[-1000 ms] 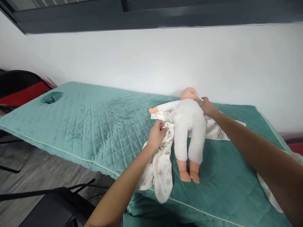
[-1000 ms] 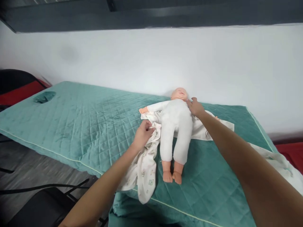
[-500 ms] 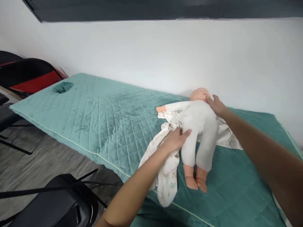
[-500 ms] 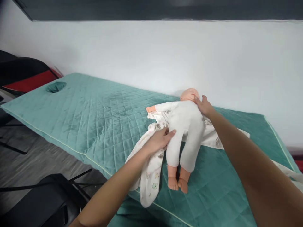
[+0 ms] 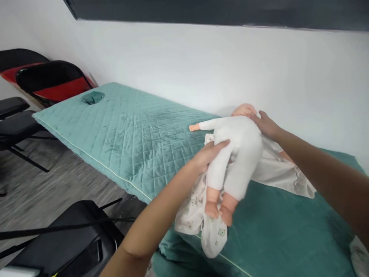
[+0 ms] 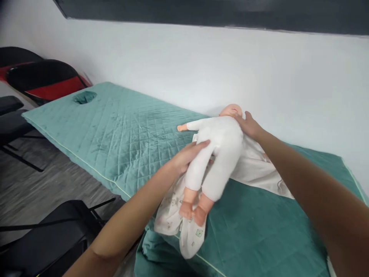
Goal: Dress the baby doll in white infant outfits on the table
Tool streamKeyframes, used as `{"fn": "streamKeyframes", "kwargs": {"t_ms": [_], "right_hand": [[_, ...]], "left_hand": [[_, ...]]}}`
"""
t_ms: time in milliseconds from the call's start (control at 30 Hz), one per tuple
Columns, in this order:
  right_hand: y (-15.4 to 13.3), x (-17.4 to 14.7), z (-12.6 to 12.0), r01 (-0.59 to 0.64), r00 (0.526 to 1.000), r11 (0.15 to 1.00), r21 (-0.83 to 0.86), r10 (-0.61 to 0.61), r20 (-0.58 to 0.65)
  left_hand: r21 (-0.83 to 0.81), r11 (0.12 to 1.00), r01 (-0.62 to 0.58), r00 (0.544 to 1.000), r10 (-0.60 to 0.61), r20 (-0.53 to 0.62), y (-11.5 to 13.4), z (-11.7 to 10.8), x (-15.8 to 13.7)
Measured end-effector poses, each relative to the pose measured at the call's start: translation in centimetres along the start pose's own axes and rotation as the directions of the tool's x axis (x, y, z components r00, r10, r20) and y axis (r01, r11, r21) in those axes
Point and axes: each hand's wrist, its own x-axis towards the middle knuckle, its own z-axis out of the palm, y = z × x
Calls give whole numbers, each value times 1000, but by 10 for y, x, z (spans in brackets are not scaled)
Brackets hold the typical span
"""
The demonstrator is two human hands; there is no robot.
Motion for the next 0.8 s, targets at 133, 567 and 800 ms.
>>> {"fn": "streamKeyframes", "kwargs": {"t_ms": [133,567,800], "right_hand": [[-66,8,42,-34,995,999,-10,35,96],[-185,78,179,268,941,953,142,-290,173],[-154,97,189,262,930,960,102,-280,237]], "left_hand": [[90,996,-30,998,35,-57,20,-68,-9],[288,954,87,906,45,-421,68,-203,-43],[391,910,140,841,99,-532,51,-226,-40]]}}
